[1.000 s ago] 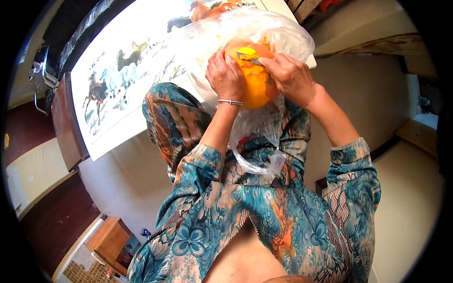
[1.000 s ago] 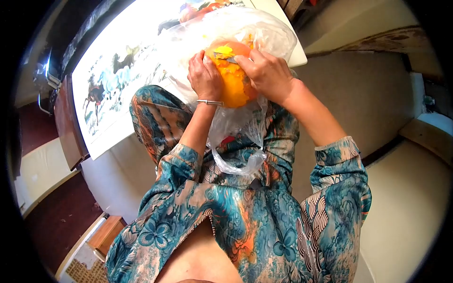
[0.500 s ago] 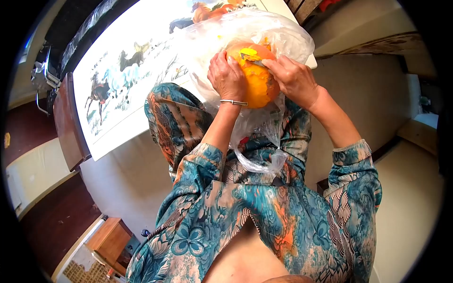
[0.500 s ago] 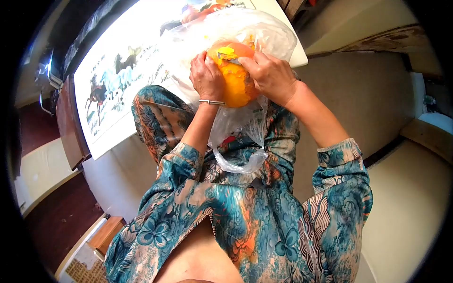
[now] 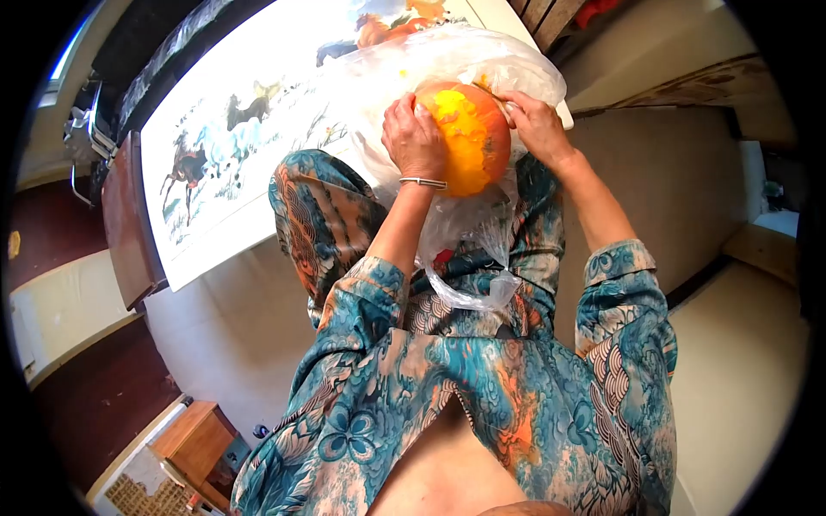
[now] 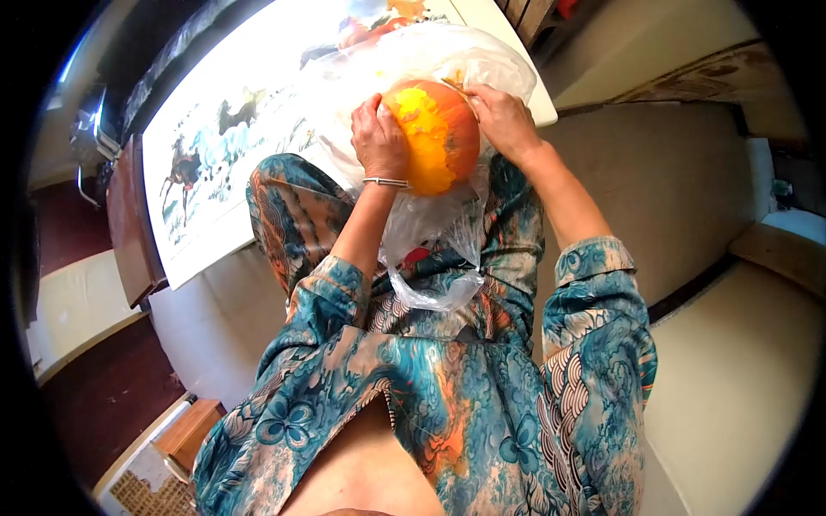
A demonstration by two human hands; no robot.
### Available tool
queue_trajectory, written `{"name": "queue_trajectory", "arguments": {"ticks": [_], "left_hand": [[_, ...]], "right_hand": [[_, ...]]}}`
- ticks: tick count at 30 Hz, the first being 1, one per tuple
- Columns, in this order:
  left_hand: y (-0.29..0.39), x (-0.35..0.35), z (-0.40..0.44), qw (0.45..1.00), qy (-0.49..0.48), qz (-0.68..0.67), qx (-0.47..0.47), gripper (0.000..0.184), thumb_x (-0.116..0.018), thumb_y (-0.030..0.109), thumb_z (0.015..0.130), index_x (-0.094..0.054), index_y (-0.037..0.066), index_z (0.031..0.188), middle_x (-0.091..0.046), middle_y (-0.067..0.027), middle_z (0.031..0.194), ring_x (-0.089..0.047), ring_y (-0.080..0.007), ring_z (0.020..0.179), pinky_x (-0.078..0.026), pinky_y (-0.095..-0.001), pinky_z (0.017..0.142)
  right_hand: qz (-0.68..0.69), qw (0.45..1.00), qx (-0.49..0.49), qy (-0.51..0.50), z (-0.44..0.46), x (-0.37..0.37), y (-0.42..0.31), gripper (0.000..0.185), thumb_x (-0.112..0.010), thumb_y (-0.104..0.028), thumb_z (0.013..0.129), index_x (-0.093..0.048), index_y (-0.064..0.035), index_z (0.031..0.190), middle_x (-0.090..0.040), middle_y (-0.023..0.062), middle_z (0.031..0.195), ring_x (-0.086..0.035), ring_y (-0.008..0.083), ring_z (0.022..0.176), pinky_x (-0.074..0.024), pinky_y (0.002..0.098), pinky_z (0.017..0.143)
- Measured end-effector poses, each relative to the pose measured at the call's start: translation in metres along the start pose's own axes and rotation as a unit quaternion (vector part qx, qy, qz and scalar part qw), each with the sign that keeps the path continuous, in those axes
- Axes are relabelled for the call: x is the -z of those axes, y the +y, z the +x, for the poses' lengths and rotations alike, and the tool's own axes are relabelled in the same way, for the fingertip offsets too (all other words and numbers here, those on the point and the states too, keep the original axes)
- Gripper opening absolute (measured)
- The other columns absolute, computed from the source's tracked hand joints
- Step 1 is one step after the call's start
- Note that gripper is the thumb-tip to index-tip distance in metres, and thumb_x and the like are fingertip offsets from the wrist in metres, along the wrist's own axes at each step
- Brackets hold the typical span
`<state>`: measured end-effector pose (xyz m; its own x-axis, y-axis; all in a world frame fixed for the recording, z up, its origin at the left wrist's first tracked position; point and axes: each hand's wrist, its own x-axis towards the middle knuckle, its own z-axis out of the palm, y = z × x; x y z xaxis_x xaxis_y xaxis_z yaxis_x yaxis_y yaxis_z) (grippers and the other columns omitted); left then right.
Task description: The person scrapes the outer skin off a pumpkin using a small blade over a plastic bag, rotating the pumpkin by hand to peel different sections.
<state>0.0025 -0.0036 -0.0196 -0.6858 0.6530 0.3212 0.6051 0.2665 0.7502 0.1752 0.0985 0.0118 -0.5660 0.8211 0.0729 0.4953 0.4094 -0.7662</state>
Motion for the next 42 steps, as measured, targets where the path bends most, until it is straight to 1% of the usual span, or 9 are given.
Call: {"name": "queue_trajectory", "arguments": {"ticks": [12,19,29,31,32,33,34,35,42], "left_hand": [[-0.003,0.04,-0.025,0.966,-0.088,0.101,-0.221,0.038,-0.063,0.012,0.08,-0.059,0.007,0.117,-0.05,-0.0165,0.128,-0.047,-0.0378,0.118,-0.04,-0.0469,0.099],[0.012,0.022,-0.009,0.928,-0.14,0.147,-0.311,0.039,-0.056,0.012,0.082,-0.056,0.012,0.121,-0.049,-0.0117,0.131,-0.045,-0.0359,0.123,-0.037,-0.0475,0.1],[0.046,0.017,0.027,0.891,-0.198,0.162,-0.374,0.03,-0.057,0.019,0.086,-0.06,0.018,0.116,-0.058,-0.0019,0.122,-0.052,-0.0284,0.114,-0.04,-0.0454,0.094],[0.03,0.008,0.054,0.913,-0.192,0.18,-0.312,0.027,-0.054,0.023,0.089,-0.063,0.018,0.114,-0.062,-0.0027,0.117,-0.056,-0.0283,0.111,-0.044,-0.045,0.092],[-0.004,-0.009,0.076,0.915,-0.232,0.253,-0.211,0.028,-0.05,0.025,0.092,-0.064,0.016,0.115,-0.065,-0.0089,0.114,-0.061,-0.032,0.104,-0.048,-0.0463,0.087],[-0.02,-0.006,0.094,0.897,-0.289,0.306,-0.139,0.026,-0.047,0.031,0.091,-0.067,0.013,0.095,-0.067,-0.0159,0.102,-0.066,-0.0339,0.093,-0.052,-0.0506,0.078],[-0.045,0.004,0.11,0.899,-0.298,0.264,-0.183,0.03,-0.047,0.03,0.091,-0.068,0.009,0.09,-0.067,-0.0201,0.098,-0.066,-0.0373,0.09,-0.054,-0.0482,0.078],[-0.068,0.007,0.107,0.939,-0.256,0.224,-0.061,0.032,-0.046,0.028,0.091,-0.07,0.006,0.088,-0.066,-0.0211,0.1,-0.065,-0.0408,0.087,-0.053,-0.0475,0.079],[-0.025,0.056,0.055,0.97,-0.208,-0.007,-0.126,0.008,-0.062,0.008,0.082,-0.067,0.004,0.085,-0.067,-0.0146,0.087,-0.065,-0.0354,0.078,-0.052,-0.0402,0.07]], "right_hand": [[0.063,0.995,-0.031,0.075,-0.014,-0.083,0.073,0.041,-0.046,-0.009,0.089,-0.055,-0.0097,0.128,-0.066,0.0229,0.107,-0.064,0.04,0.099,-0.0498,0.0438,0.088],[0.225,0.968,-0.101,0.044,-0.036,-0.099,0.056,0.032,-0.05,-0.017,0.093,-0.056,-0.0053,0.122,-0.068,0.0222,0.091,-0.066,0.0403,0.086,-0.051,0.0478,0.076],[0.088,0.987,-0.058,0.12,-0.056,-0.103,0.056,0.027,-0.055,-0.019,0.089,-0.054,-0.0052,0.113,-0.065,0.0272,0.093,-0.06,0.0476,0.091,-0.0487,0.0533,0.076],[0.08,0.988,-0.062,0.118,-0.062,-0.093,0.045,0.025,-0.054,-0.017,0.089,-0.055,-0.0058,0.112,-0.064,0.0274,0.092,-0.06,0.0474,0.09,-0.049,0.0536,0.075],[0.078,0.988,-0.064,0.117,-0.065,-0.091,0.041,0.024,-0.054,-0.015,0.09,-0.055,-0.0061,0.111,-0.064,0.0275,0.092,-0.06,0.0474,0.09,-0.0491,0.0537,0.074],[0.079,0.988,-0.063,0.113,-0.068,-0.09,0.04,0.024,-0.053,-0.014,0.089,-0.055,-0.0065,0.112,-0.064,0.0274,0.092,-0.06,0.0473,0.09,-0.0492,0.0537,0.074],[0.08,0.989,-0.061,0.111,-0.067,-0.088,0.041,0.024,-0.053,-0.013,0.089,-0.056,-0.007,0.112,-0.064,0.0273,0.092,-0.06,0.0472,0.09,-0.0493,0.0536,0.074],[0.084,0.989,-0.057,0.111,-0.066,-0.089,0.043,0.024,-0.053,-0.012,0.089,-0.056,-0.0075,0.113,-0.064,0.0272,0.092,-0.06,0.0472,0.09,-0.0495,0.0536,0.074],[0.068,0.992,-0.048,0.096,-0.071,-0.083,0.055,0.028,-0.051,-0.008,0.09,-0.056,-0.0084,0.117,-0.065,0.0254,0.096,-0.06,0.0463,0.093,-0.0495,0.0526,0.075]]}}
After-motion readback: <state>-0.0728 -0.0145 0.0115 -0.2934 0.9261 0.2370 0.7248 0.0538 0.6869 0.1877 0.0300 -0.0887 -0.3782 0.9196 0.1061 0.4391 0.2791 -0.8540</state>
